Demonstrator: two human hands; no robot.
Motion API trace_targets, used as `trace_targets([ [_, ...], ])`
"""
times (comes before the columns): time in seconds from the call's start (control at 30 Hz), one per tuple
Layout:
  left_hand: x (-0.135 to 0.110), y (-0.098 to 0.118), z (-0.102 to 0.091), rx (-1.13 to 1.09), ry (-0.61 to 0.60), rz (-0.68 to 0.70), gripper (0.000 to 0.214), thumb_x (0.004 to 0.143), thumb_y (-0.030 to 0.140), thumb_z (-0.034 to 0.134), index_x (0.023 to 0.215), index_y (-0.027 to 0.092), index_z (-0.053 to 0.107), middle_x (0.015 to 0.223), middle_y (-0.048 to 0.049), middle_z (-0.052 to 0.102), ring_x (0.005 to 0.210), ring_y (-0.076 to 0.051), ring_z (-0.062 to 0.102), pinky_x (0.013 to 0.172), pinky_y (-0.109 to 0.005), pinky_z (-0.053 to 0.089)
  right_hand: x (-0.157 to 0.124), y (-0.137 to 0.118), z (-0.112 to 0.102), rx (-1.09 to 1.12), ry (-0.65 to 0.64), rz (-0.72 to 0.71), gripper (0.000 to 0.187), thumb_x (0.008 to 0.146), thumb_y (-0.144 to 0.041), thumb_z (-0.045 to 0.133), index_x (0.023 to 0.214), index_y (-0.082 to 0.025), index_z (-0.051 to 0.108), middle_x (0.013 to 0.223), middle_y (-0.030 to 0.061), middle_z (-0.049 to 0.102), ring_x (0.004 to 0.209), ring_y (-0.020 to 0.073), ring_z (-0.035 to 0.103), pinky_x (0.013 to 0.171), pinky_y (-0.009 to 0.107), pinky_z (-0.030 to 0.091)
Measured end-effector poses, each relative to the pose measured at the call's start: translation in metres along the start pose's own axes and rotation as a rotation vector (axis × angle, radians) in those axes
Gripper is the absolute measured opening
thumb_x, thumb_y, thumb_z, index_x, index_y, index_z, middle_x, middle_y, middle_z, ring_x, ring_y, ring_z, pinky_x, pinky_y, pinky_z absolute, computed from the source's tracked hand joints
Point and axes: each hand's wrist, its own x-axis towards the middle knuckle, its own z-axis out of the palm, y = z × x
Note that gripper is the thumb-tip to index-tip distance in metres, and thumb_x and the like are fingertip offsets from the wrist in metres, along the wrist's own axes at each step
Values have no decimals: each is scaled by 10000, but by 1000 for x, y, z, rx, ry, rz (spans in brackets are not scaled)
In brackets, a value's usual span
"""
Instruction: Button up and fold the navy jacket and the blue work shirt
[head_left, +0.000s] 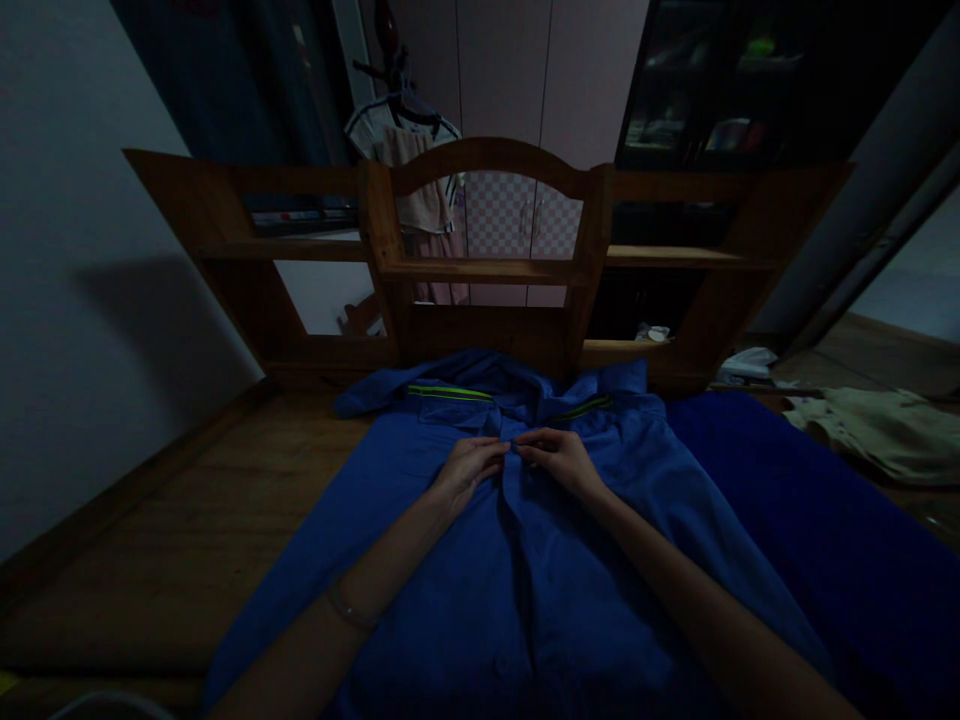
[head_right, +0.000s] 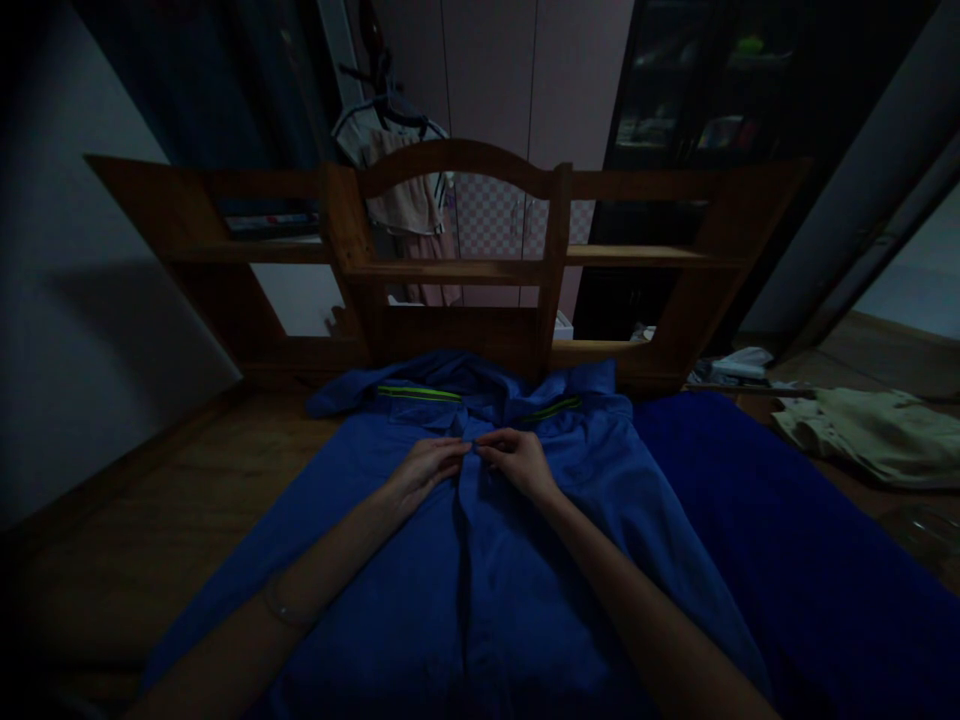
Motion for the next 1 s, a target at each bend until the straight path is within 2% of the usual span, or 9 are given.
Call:
trace_targets([
  [0.33,0,1,1,-99,17,-25,94,658,99,724,743,81,687,762,-78,697,677,-126,648,659,-203,524,-5,-11,0,-104,18,-109,260,740,-312,652,933,-141,680,698,9,619,569,103,535,513,210,419],
  [0.63,3,0,0,-35,51,4,109,644,127,741,732,91,687,746,-71,695,658,-123,644,635,-194,516,-4,-7,2,-37,-1,-79,285,725,-314,658,957,-150,640,723,-1,603,544,96,518,482,205,431],
  [0.8,5,-1,1,-40,69,19,132,649,128,738,760,92,677,730,-62,688,631,-110,634,648,-204,509,-5,-6,2,-162,59,-176,246,761,-343,641,938,-172,626,811,25,635,691,144,588,555,230,467],
  [1.0,5,-1,1,-112,66,52,227,632,130,764,835,114,664,778,-51,697,673,-112,644,672,-204,508,-13,-19,0,-391,131,-365,158,814,-317,612,924,-203,622,869,20,629,760,143,580,687,259,455],
])
